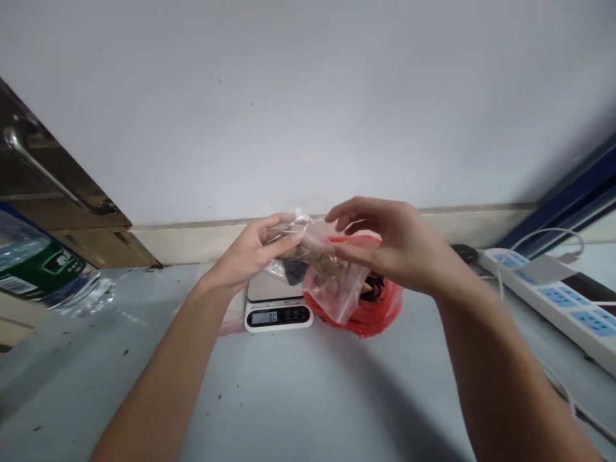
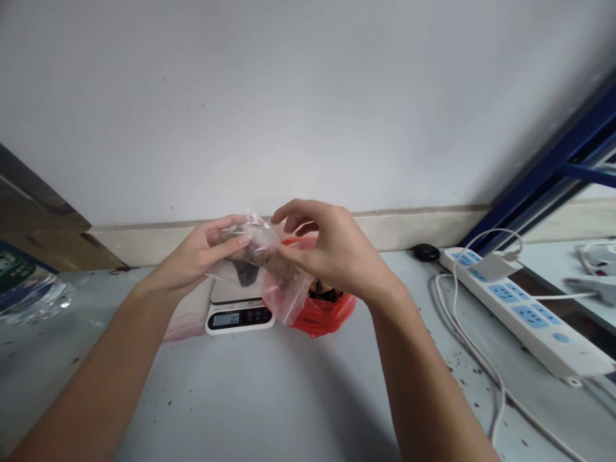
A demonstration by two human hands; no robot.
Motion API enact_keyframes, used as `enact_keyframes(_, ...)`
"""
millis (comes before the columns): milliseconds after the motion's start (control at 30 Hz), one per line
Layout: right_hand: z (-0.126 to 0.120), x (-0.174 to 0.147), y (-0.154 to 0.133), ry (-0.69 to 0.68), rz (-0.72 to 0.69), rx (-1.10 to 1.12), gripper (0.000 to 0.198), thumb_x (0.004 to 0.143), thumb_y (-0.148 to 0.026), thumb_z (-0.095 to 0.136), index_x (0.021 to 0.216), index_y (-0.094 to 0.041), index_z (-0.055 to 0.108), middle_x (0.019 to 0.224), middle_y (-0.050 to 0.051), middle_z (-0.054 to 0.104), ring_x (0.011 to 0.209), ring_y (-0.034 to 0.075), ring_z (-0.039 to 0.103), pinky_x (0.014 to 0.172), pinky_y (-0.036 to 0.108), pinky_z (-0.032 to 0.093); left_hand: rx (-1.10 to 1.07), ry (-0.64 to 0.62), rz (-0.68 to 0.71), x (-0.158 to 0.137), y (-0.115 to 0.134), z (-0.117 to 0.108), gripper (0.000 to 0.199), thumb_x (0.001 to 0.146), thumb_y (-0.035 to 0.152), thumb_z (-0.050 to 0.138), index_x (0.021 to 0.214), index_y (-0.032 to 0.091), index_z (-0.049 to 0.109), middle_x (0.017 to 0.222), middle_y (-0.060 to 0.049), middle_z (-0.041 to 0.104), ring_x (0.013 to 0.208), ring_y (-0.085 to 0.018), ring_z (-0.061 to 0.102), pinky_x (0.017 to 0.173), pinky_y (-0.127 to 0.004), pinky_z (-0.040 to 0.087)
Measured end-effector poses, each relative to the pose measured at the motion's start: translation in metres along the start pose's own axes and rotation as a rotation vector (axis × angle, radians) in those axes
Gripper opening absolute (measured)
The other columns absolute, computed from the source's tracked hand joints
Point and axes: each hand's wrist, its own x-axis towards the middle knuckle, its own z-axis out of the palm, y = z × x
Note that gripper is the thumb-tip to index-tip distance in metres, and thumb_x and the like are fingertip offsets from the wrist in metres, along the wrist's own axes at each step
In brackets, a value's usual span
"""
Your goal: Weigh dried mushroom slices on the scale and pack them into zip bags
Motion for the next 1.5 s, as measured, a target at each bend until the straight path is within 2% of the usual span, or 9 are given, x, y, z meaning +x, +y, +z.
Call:
enact_keyframes(100, 0.001, 0.003, 0.011, 0.029, 0.218, -0.018, 0.049, 0.07, -0.052, 0.082, 0.105, -0.019, 0.074, 0.089, 0.008, 0.075, 0.074, 0.021, 0.066, 0.064, 0.033, 0.052, -0.094, 0.102, 0.024, -0.001, 0.0, -0.011, 0.049, 0.072, 0.039, 0.092, 0.108, 0.021, 0.063, 0.077, 0.003, 0.073, 0.073, -0.014, 0.067, 0.075, -0.027, 0.05)
enact_keyframes(300, -0.001, 0.004, 0.017, -0.284, 0.365, 0.193, 0.05, 0.068, -0.068, 0.078, 0.06, -0.02, 0.064, 0.057, 0.0, 0.056, 0.053, 0.012, 0.046, 0.048, 0.028, 0.032, -0.076, 0.171, 0.056, -0.003, -0.005, -0.027, 0.042, 0.079, 0.029, 0.083, 0.112, 0.024, 0.058, 0.075, 0.005, 0.071, 0.059, -0.007, 0.056, 0.07, -0.023, 0.049)
enact_keyframes(467, 0.01, 0.008, 0.016, -0.36, 0.385, 0.258, 0.036, 0.063, -0.054, 0.082, 0.06, -0.02, 0.071, 0.065, 0.002, 0.067, 0.061, 0.015, 0.055, 0.059, 0.031, 0.043, 0.284, 0.384, 0.002, 0.0, -0.017, -0.034, 0.049, 0.084, 0.023, 0.072, 0.13, 0.023, 0.055, 0.096, -0.002, 0.072, 0.081, -0.015, 0.069, 0.078, -0.03, 0.054)
enact_keyframes(567, 0.022, 0.011, 0.017, -0.349, 0.406, 0.25, 0.029, 0.058, -0.047, 0.083, 0.057, -0.02, 0.071, 0.062, 0.0, 0.065, 0.06, 0.014, 0.053, 0.06, 0.03, 0.042, 0.609, 0.505, 0.093, 0.0, -0.017, -0.031, 0.042, 0.077, 0.018, 0.074, 0.118, 0.021, 0.064, 0.106, -0.006, 0.068, 0.093, -0.019, 0.067, 0.082, -0.033, 0.054)
enact_keyframes(667, 0.032, 0.012, 0.016, -0.336, 0.415, 0.249, 0.03, 0.056, -0.047, 0.085, 0.056, -0.021, 0.069, 0.06, -0.002, 0.064, 0.06, 0.013, 0.052, 0.059, 0.029, 0.04, 0.665, 0.209, 0.12, -0.004, -0.009, -0.021, 0.014, 0.083, 0.031, 0.073, 0.09, 0.019, 0.07, 0.091, -0.004, 0.07, 0.082, -0.018, 0.065, 0.075, -0.031, 0.053)
enact_keyframes(800, 0.038, 0.011, 0.013, -0.336, 0.434, 0.279, 0.034, 0.057, -0.051, 0.087, 0.061, -0.021, 0.071, 0.058, -0.003, 0.062, 0.056, 0.012, 0.05, 0.055, 0.028, 0.038, 0.54, -0.191, 0.027, -0.009, 0.0, -0.01, 0.023, 0.087, 0.039, 0.069, 0.081, 0.018, 0.074, 0.077, -0.003, 0.073, 0.071, -0.016, 0.063, 0.066, -0.027, 0.049)
enact_keyframes(1200, 0.042, 0.009, 0.011, -0.385, 0.46, 0.297, 0.027, 0.064, -0.047, 0.08, 0.065, -0.021, 0.071, 0.063, 0.0, 0.064, 0.056, 0.014, 0.051, 0.051, 0.028, 0.038, 0.43, -0.146, -0.098, -0.009, 0.0, -0.011, 0.012, 0.068, 0.019, 0.064, 0.066, 0.017, 0.076, 0.058, 0.001, 0.066, 0.056, -0.012, 0.057, 0.052, -0.022, 0.041)
enact_keyframes(1400, 0.043, 0.012, 0.005, -0.104, 0.486, -0.028, 0.03, 0.07, -0.027, 0.064, 0.05, -0.024, 0.041, 0.052, -0.005, 0.04, 0.052, 0.011, 0.037, 0.051, 0.028, 0.028, 0.477, 0.169, -0.037, -0.009, 0.005, -0.016, 0.012, 0.062, 0.022, 0.063, 0.052, 0.018, 0.066, 0.052, 0.002, 0.06, 0.053, -0.01, 0.051, 0.051, -0.023, 0.037)
enact_keyframes(1500, 0.048, 0.012, -0.002, 0.123, 0.35, -0.194, 0.015, 0.064, -0.015, 0.061, 0.059, -0.023, 0.05, 0.067, -0.002, 0.053, 0.062, 0.014, 0.046, 0.059, 0.028, 0.035, 0.497, 0.263, 0.011, -0.009, 0.005, -0.01, 0.012, 0.061, 0.021, 0.062, 0.05, 0.018, 0.062, 0.05, 0.003, 0.057, 0.052, -0.01, 0.049, 0.05, -0.023, 0.036)
